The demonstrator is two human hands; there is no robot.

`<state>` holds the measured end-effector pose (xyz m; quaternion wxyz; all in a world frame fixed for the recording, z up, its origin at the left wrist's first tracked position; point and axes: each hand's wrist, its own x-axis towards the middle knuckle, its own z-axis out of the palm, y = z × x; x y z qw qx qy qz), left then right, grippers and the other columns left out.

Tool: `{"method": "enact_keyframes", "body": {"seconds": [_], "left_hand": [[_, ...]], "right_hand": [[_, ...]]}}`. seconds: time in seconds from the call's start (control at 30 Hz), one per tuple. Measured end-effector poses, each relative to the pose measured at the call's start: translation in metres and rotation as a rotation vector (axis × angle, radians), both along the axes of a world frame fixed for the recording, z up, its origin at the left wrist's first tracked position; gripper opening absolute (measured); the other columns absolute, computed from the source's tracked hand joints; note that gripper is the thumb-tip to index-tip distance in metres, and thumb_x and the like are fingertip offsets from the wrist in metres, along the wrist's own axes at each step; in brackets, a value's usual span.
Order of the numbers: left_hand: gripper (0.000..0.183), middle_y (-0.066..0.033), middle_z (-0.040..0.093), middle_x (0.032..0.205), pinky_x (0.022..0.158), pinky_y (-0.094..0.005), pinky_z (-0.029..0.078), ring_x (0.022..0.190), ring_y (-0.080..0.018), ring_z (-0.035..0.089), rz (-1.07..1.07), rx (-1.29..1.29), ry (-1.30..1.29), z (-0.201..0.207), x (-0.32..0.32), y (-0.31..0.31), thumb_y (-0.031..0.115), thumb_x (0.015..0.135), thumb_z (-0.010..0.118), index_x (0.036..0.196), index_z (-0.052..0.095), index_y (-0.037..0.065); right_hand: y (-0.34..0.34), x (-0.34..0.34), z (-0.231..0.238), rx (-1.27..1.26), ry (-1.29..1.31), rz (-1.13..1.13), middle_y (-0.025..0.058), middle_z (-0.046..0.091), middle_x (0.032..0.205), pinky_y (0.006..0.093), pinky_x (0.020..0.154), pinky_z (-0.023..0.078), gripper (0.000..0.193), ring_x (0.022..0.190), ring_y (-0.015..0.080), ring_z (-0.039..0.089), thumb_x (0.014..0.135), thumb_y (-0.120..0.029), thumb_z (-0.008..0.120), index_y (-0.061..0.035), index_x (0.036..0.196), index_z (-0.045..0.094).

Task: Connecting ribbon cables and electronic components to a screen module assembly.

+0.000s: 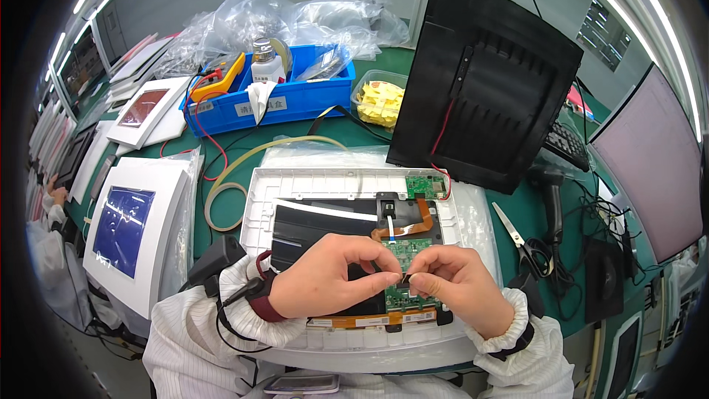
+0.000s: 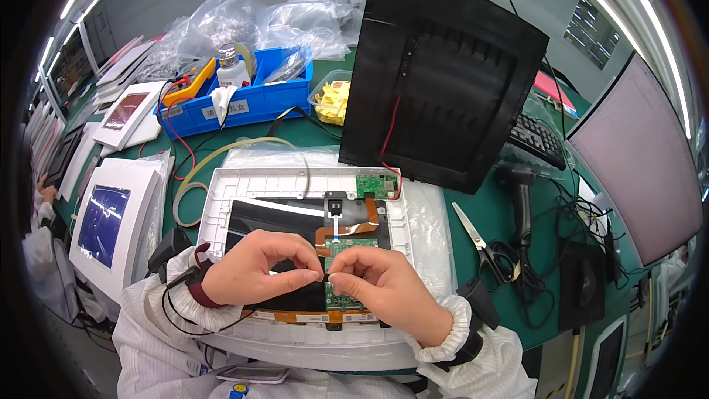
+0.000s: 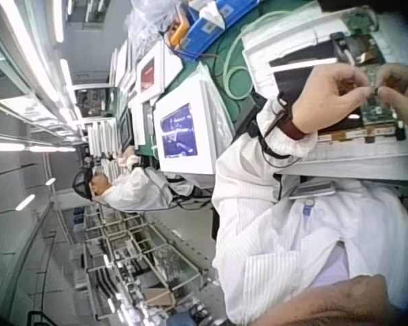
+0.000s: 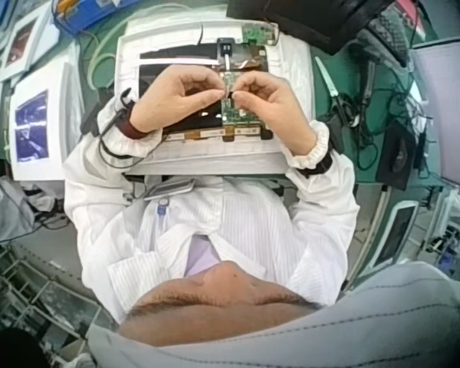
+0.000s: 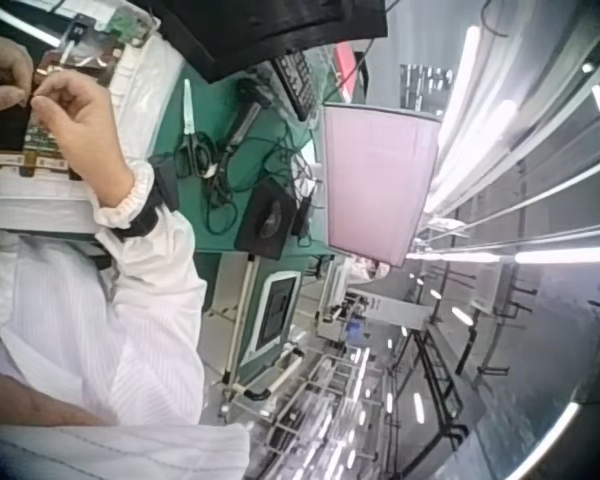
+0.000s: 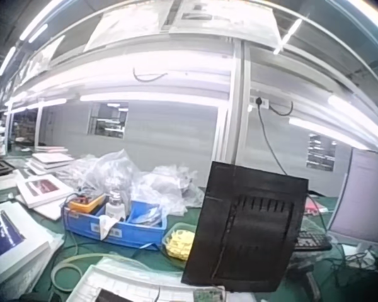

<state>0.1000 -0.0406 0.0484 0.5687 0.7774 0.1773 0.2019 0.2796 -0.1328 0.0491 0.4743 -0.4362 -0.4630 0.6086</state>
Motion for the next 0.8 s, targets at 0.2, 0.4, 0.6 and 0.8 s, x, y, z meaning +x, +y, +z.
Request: {"method": "enact_keyframes", "body": {"seconds": [0.2, 0.4, 0.6, 0.8], "left_hand": [[0.014, -0.0069, 0.06, 0.073, 0.06, -0.024, 0.043, 0.066, -0.0129, 0.055, -0.056, -0.005, -0.062, -0.007, 0.001, 0.0, 0.013, 0.078, 0.06, 0.084, 0.06, 0.0], [0.014, -0.0066, 0.061, 0.073, 0.058, -0.0231, 0.043, 0.064, -0.0122, 0.055, -0.075, -0.06, -0.061, -0.012, 0.0, 0.003, 0.013, 0.077, 0.06, 0.083, 0.061, 0.001], [0.013, -0.0059, 0.061, 0.071, 0.057, -0.0224, 0.043, 0.063, -0.0112, 0.054, -0.077, -0.071, -0.047, -0.012, 0.0, 0.002, 0.013, 0.077, 0.061, 0.082, 0.061, 0.001], [0.013, -0.0061, 0.061, 0.071, 0.056, -0.0228, 0.043, 0.061, -0.0113, 0.054, -0.079, -0.065, -0.019, -0.013, 0.0, 0.002, 0.013, 0.076, 0.061, 0.082, 0.061, 0.001]], "right_hand": [[0.0, 0.0, -0.002, -0.019, -0.002, 0.015, 0.0016, 0.054, 0.078, 0.0197, 0.064, 0.04, 0.011, 0.072, 0.0072, 0.049, 0.082, -0.006, 0.057, 0.0016, 0.089, 0.055], [0.002, -0.001, -0.002, -0.031, -0.033, 0.025, 0.0011, 0.053, 0.076, 0.0196, 0.063, 0.04, 0.01, 0.07, 0.0066, 0.048, 0.082, -0.005, 0.056, 0.0019, 0.089, 0.055], [0.002, -0.001, -0.004, -0.024, -0.066, 0.027, 0.0009, 0.053, 0.074, 0.0194, 0.061, 0.039, 0.009, 0.068, 0.0062, 0.047, 0.081, -0.005, 0.057, 0.0018, 0.087, 0.056], [0.002, -0.002, -0.003, -0.035, -0.096, 0.021, 0.0005, 0.053, 0.073, 0.0191, 0.06, 0.039, 0.009, 0.066, 0.0056, 0.046, 0.081, -0.005, 0.057, 0.0019, 0.086, 0.056]]}}
